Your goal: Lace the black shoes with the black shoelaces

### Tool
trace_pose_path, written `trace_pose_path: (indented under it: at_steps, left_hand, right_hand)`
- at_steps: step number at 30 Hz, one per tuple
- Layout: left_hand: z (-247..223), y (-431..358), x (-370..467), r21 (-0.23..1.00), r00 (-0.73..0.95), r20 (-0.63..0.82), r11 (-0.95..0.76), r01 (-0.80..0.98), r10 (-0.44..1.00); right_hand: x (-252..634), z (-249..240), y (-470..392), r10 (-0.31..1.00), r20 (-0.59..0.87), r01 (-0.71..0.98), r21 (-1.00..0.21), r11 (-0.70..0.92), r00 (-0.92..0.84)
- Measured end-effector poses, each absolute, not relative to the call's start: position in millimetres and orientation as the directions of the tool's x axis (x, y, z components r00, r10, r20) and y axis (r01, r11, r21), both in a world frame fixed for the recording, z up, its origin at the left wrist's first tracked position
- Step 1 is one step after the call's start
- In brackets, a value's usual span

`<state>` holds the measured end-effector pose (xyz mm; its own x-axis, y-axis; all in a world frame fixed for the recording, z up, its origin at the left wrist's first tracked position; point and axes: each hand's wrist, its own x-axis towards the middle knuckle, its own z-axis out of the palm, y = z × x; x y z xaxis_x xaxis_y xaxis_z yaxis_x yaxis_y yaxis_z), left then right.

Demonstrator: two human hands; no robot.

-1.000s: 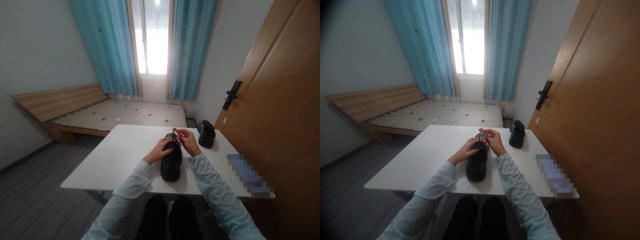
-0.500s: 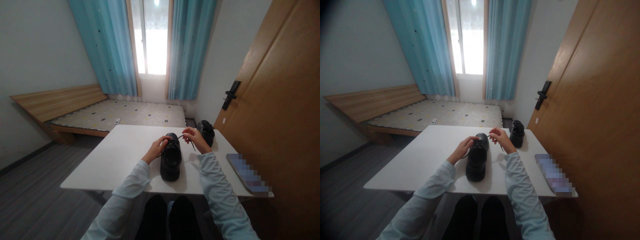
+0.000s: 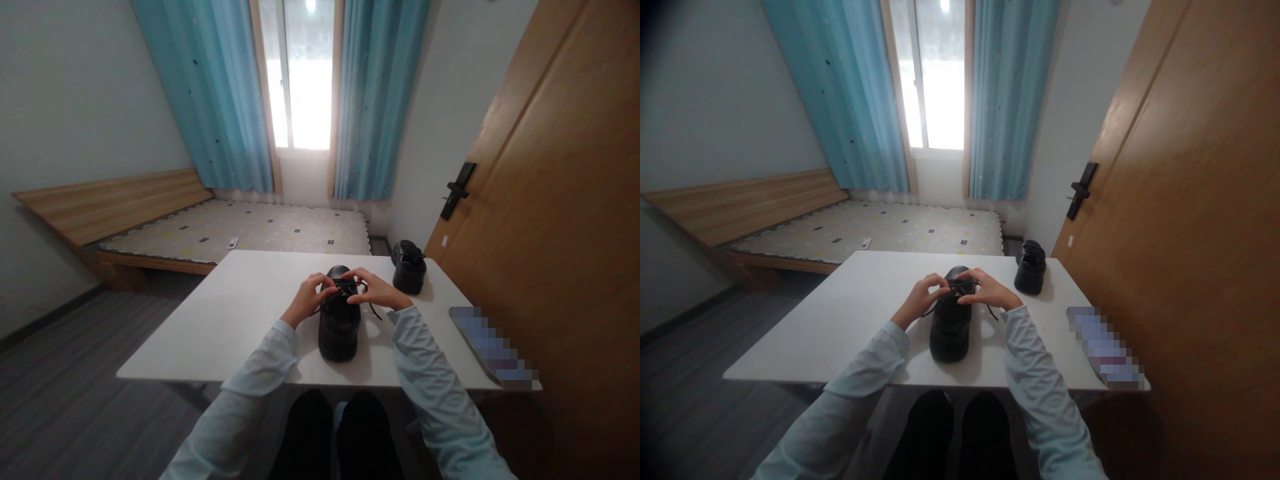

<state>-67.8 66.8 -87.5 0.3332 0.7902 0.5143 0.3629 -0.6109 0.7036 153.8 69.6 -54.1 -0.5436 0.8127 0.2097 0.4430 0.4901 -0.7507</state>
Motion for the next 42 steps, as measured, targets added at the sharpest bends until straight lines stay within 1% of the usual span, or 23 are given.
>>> trace_pose_path:
  at_steps: [7, 11, 14, 17, 24, 27, 29, 31, 34, 37, 39, 42]
  left_hand:
    - [-89.2, 67.2, -64.5, 0.721, 0.242, 0.510, -0.563, 0.403, 0.826]
    - [-84.5, 65.4, -66.4, 0.690, 0.289, 0.522, -0.597, 0.409, 0.802]
    - [-81.8, 64.3, -67.3, 0.712, 0.328, 0.490, -0.588, 0.384, 0.808]
    - [-81.4, 64.4, -66.0, 0.740, 0.333, 0.449, -0.554, 0.382, 0.829]
    - [-83.0, 64.2, -55.2, 0.770, 0.232, 0.479, -0.532, 0.352, 0.847]
    - [-81.6, 63.8, -51.5, 0.785, 0.223, 0.480, -0.529, 0.323, 0.848]
    - [-79.5, 63.5, -50.5, 0.802, 0.238, 0.474, -0.527, 0.282, 0.848]
    - [-77.2, 63.0, -50.8, 0.837, 0.271, 0.450, -0.508, 0.205, 0.851]
    - [-74.5, 62.1, -53.1, 0.901, 0.357, 0.383, -0.429, 0.058, 0.852]
    - [-74.0, 61.6, -56.6, 0.930, 0.409, 0.353, -0.364, -0.054, 0.842]
    - [-74.6, 62.2, -59.1, 0.929, 0.372, 0.368, -0.351, -0.115, 0.852]
    - [-75.5, 64.9, -63.1, 0.910, 0.267, 0.408, -0.366, -0.194, 0.873]
  right_hand:
    - [153.4, -52.3, 68.5, 0.816, 0.199, 0.446, -0.756, 0.480, -0.542]
    - [153.2, -51.3, 67.3, 0.813, 0.195, 0.446, -0.754, 0.482, -0.548]
    - [153.1, -51.4, 67.0, 0.814, 0.191, 0.452, -0.751, 0.480, -0.548]
    - [153.1, -51.6, 67.4, 0.814, 0.194, 0.457, -0.745, 0.486, -0.548]
    - [153.8, -53.7, 69.6, 0.810, 0.210, 0.453, -0.740, 0.498, -0.547]
    - [154.6, -55.1, 70.3, 0.806, 0.220, 0.450, -0.734, 0.508, -0.550]
    - [155.2, -55.9, 70.5, 0.803, 0.222, 0.451, -0.731, 0.512, -0.553]
    - [155.8, -56.8, 70.6, 0.802, 0.219, 0.452, -0.730, 0.512, -0.555]
    - [156.4, -58.5, 71.1, 0.798, 0.215, 0.453, -0.728, 0.515, -0.562]
    - [157.0, -59.9, 72.0, 0.794, 0.212, 0.453, -0.725, 0.519, -0.570]
    - [157.3, -59.8, 72.0, 0.794, 0.206, 0.452, -0.729, 0.514, -0.572]
    - [158.0, -57.7, 70.5, 0.798, 0.191, 0.452, -0.738, 0.500, -0.571]
